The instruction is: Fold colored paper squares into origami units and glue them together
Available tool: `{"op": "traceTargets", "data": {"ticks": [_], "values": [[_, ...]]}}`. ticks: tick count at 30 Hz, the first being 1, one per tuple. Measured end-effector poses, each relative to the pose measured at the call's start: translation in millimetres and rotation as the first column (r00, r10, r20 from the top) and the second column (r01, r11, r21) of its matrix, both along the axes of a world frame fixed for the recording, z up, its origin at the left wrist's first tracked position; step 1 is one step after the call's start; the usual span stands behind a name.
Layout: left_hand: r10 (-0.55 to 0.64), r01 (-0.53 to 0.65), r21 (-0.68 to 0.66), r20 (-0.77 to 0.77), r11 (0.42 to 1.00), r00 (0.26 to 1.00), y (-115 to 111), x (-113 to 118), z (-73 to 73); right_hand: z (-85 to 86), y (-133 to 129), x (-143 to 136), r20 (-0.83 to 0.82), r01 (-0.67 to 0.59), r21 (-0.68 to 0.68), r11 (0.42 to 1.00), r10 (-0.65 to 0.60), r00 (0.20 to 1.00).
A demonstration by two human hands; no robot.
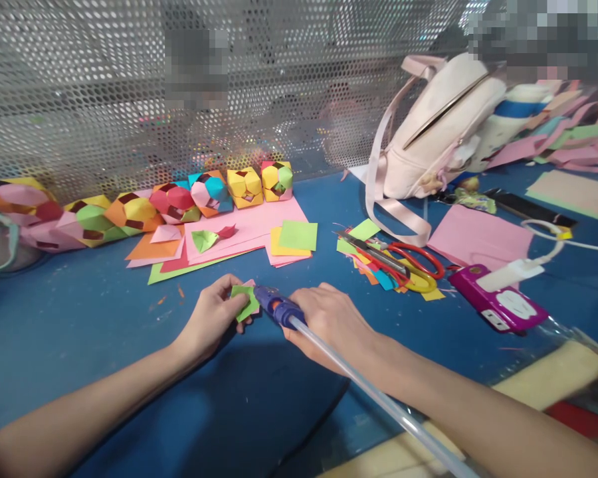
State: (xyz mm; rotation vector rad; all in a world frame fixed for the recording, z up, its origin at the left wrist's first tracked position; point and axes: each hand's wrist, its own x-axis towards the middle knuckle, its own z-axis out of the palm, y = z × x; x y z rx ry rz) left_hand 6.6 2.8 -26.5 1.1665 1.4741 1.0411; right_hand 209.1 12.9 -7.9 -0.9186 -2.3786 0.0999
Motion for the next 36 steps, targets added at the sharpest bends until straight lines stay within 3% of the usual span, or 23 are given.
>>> {"op": "traceTargets", "data": {"ticks": [36], "values": [[-0.002,0.002,-0.021,-0.012,1.000,1.000,-1.0,4.7,7.0,9.6,-1.7,-0.9,-0.010,0.034,-0.042,0.999,-0.034,0.999]]}}
